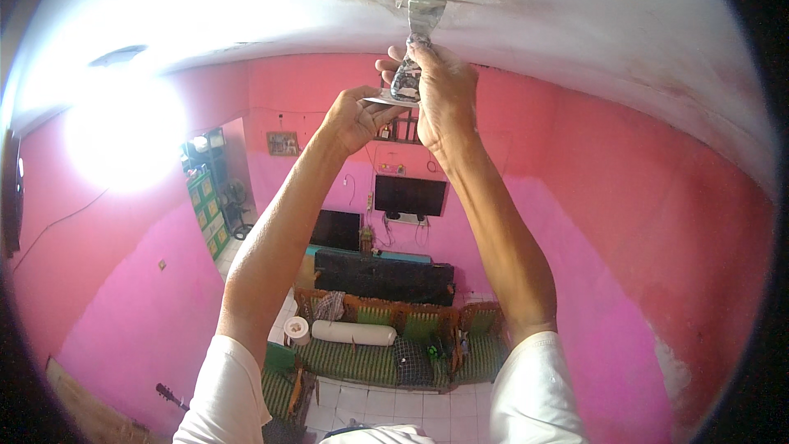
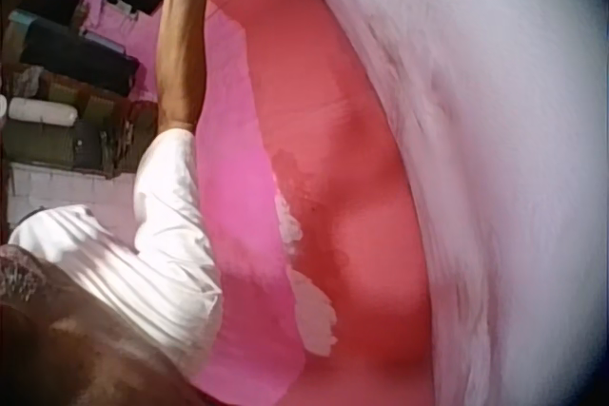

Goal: The person patches a damaged section of a ceiling using a putty knife and a plate acting as a hawk to hold joint compound. They scoop compound from the plate and spread it over a hole in the ceiling panels with the putty knife.

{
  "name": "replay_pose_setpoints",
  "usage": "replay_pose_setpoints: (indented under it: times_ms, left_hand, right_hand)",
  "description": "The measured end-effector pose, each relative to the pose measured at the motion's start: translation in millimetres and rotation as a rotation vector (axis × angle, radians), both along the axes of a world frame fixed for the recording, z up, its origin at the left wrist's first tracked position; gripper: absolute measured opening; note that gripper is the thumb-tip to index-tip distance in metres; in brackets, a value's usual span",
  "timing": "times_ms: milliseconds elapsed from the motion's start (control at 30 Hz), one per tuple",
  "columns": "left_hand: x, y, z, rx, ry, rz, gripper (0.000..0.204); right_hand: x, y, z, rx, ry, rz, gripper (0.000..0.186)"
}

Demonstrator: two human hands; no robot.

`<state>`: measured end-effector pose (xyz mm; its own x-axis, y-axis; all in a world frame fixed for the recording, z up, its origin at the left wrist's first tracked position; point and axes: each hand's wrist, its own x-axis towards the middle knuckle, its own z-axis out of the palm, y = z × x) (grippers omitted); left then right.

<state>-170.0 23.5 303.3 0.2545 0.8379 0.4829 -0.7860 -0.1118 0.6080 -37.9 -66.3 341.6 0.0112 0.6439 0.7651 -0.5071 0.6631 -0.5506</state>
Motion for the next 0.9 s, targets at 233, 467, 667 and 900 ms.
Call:
replay_pose_setpoints:
  times_ms: [233, 467, 667, 900]
  left_hand:
    - [-13, -24, -5, -0.005, 0.016, 0.063, 0.035]
    - [-12, -17, -25, -0.053, 0.008, 0.103, 0.035]
    - [-23, -13, -36, -0.085, 0.015, 0.105, 0.034]
    - [-20, -10, -47, -0.056, 0.023, 0.134, 0.032]
  right_hand:
    - [14, -58, -22, 0.001, -0.195, -0.055, 0.026]
    - [12, 16, -11, -0.168, -0.149, 0.026, 0.027]
    - [-4, 61, 1, -0.159, -0.071, 0.063, 0.025]
    - [-4, 77, 1, -0.094, -0.047, 0.118, 0.026]
